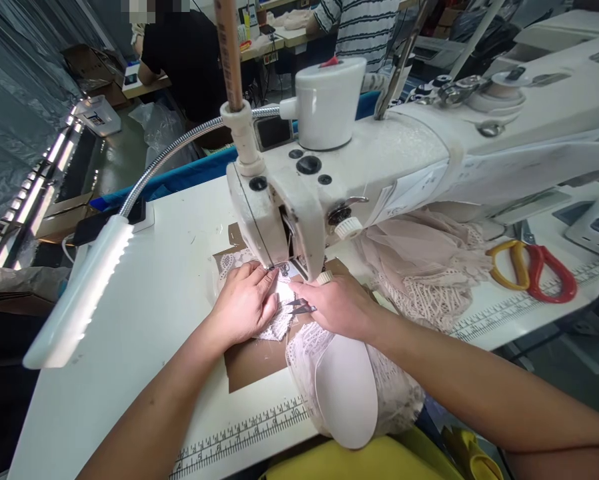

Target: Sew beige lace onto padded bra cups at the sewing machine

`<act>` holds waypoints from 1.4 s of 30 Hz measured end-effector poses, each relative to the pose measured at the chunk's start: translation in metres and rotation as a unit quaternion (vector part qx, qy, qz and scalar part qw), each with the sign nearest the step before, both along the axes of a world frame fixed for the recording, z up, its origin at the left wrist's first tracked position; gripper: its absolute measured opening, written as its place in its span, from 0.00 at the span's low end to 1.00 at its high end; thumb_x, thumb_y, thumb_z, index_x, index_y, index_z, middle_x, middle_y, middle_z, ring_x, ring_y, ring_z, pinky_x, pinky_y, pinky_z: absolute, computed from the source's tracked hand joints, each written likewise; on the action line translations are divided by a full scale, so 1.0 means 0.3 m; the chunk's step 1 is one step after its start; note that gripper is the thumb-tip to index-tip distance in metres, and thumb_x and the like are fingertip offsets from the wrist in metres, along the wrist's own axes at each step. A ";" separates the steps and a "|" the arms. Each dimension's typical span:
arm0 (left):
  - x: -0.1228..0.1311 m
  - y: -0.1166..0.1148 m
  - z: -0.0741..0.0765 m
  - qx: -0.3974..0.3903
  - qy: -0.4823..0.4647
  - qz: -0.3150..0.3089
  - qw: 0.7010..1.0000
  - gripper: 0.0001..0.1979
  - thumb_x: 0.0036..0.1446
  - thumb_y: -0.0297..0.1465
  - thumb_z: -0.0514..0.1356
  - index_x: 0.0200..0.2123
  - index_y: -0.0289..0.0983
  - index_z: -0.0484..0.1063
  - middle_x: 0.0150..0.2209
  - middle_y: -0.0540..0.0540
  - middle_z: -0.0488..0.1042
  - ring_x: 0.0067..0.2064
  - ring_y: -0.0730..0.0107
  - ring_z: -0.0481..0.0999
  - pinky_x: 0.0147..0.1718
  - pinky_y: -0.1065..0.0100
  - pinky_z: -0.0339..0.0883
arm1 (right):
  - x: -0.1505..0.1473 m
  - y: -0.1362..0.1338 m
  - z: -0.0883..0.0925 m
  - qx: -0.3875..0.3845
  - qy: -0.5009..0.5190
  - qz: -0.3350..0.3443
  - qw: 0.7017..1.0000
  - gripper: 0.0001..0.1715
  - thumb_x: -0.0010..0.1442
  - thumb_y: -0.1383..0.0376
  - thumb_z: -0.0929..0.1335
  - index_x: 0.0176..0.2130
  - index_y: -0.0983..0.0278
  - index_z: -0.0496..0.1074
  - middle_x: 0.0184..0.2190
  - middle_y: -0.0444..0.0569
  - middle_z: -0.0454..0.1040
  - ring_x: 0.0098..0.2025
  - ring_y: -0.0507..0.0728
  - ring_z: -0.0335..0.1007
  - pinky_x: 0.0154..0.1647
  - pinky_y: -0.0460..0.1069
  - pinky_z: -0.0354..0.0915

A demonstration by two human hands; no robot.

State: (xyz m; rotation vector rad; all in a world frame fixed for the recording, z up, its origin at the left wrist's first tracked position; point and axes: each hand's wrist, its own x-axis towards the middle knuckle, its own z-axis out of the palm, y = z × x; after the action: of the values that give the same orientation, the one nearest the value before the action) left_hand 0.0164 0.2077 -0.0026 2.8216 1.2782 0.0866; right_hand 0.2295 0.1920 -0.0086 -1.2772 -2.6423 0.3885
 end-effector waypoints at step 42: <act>-0.010 -0.018 -0.027 0.050 -0.079 0.010 0.996 0.13 0.62 0.29 0.52 0.44 0.35 0.75 0.42 0.38 0.77 0.44 0.55 0.71 0.42 0.56 0.66 | -0.003 -0.003 0.012 -0.040 -0.003 -0.023 0.999 0.25 0.54 0.69 0.66 0.52 0.61 0.70 0.31 0.47 0.77 0.30 0.56 0.68 0.26 0.48 0.51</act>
State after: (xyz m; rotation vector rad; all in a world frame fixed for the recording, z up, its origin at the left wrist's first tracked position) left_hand 0.0134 0.2024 -0.0106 2.8170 1.3009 0.3766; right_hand 0.2285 0.1910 -0.0052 -1.3627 -2.6222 0.4886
